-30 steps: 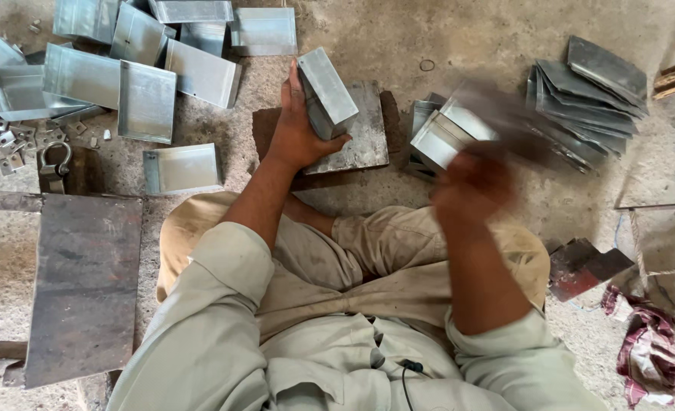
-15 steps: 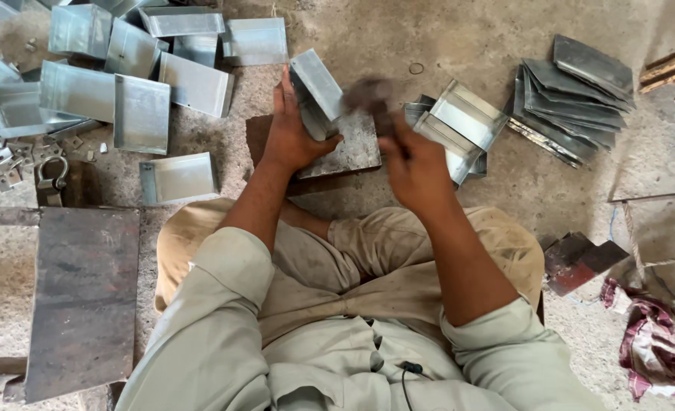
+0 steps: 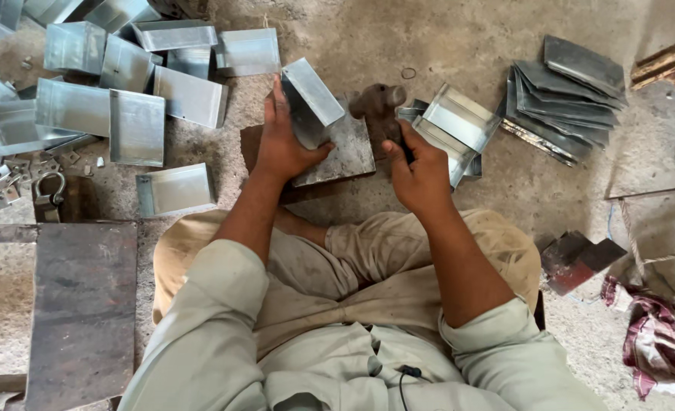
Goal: The person sits cross-legged on the floor and repeatedly hammers small rectangular metal boxes on a metal anvil to shape them. They pick up each box, position it on the anvil, strike it with a hammer, and then place the finished box into a stack.
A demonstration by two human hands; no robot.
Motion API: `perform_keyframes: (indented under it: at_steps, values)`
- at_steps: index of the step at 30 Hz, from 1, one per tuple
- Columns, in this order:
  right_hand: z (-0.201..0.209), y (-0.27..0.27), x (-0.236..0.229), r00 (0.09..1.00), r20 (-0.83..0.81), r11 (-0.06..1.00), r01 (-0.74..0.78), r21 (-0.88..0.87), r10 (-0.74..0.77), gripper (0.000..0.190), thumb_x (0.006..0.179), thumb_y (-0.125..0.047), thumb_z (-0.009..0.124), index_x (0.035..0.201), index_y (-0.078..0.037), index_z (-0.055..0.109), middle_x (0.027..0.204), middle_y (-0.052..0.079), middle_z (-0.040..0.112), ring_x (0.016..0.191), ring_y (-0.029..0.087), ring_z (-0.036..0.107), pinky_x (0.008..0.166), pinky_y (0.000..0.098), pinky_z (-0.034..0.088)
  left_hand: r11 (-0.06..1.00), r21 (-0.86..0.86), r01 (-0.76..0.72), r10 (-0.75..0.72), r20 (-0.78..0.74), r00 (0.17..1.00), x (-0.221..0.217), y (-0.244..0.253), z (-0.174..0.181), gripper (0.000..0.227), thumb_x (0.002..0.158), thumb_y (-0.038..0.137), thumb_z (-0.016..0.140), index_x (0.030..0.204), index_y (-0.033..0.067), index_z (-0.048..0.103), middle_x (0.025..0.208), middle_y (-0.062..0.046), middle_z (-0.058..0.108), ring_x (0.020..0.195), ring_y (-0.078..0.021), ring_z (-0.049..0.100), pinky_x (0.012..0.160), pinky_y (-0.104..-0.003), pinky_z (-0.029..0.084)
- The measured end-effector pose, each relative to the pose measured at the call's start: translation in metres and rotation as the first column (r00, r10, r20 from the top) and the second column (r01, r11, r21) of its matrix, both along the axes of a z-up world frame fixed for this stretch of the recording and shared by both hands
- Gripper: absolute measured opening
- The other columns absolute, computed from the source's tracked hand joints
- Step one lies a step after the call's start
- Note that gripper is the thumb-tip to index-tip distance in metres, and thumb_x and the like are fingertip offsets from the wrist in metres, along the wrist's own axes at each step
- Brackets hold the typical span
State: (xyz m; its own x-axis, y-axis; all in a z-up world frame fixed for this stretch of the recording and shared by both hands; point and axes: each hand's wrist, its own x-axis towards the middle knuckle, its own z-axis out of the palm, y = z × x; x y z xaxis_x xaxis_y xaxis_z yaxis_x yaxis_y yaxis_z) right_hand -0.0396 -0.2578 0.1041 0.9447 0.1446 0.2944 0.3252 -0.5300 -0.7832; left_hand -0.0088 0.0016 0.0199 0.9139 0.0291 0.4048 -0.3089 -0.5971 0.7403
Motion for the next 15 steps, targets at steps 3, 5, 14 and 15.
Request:
perform_keyframes:
  at_steps: [3,5,14,15]
  values:
    - [-0.003,-0.010,0.000,0.998,-0.060,0.999,0.035,-0.003,-0.035,0.041,0.102,-0.024,0.072,0.137,-0.002,0.066,0.074,0.005,0.065,0.065,0.007,0.050,0.061,0.0256,0.045,0.962,0.264,-0.066,0.116,-0.180,0.977,-0.003,0.003,0.015,0.149,0.062,0.050,0.098,0.164,0.0077,-0.001,0.153,-0.027,0.035,0.140,-0.0457,0.039,0.116,-0.059,0.034]
    - [-0.002,-0.014,0.003,0.999,-0.047,0.998,0.024,0.064,-0.021,0.041,0.102,-0.023,0.072,0.136,0.000,0.066,0.081,0.001,0.068,0.069,0.006,0.051,0.063,0.0242,0.045,0.879,0.477,-0.024,0.178,-0.281,0.943,0.003,0.004,0.027,0.148,0.058,0.055,0.097,0.163,0.0115,0.003,0.154,-0.023,0.035,0.140,-0.0451,0.037,0.114,-0.064,0.027]
    - [0.001,-0.026,-0.007,0.981,0.173,0.927,-0.144,0.347,0.088,0.038,0.110,-0.023,0.069,0.138,0.002,0.065,0.091,0.001,0.061,0.075,0.007,0.053,0.066,0.0234,0.044,0.782,0.612,0.120,0.175,-0.400,0.900,-0.004,-0.003,0.022,0.137,0.058,0.057,0.090,0.165,0.0215,0.011,0.159,-0.015,0.035,0.139,-0.0433,0.039,0.108,-0.072,0.025]
    - [-0.002,-0.023,-0.006,0.982,0.150,0.958,-0.146,0.247,0.112,0.039,0.109,-0.023,0.070,0.138,0.002,0.065,0.089,0.003,0.064,0.074,0.008,0.055,0.066,0.0247,0.046,0.781,0.613,0.118,0.174,-0.394,0.902,-0.004,-0.003,0.020,0.137,0.057,0.056,0.090,0.164,0.0223,0.012,0.159,-0.015,0.035,0.139,-0.0434,0.039,0.108,-0.072,0.025]
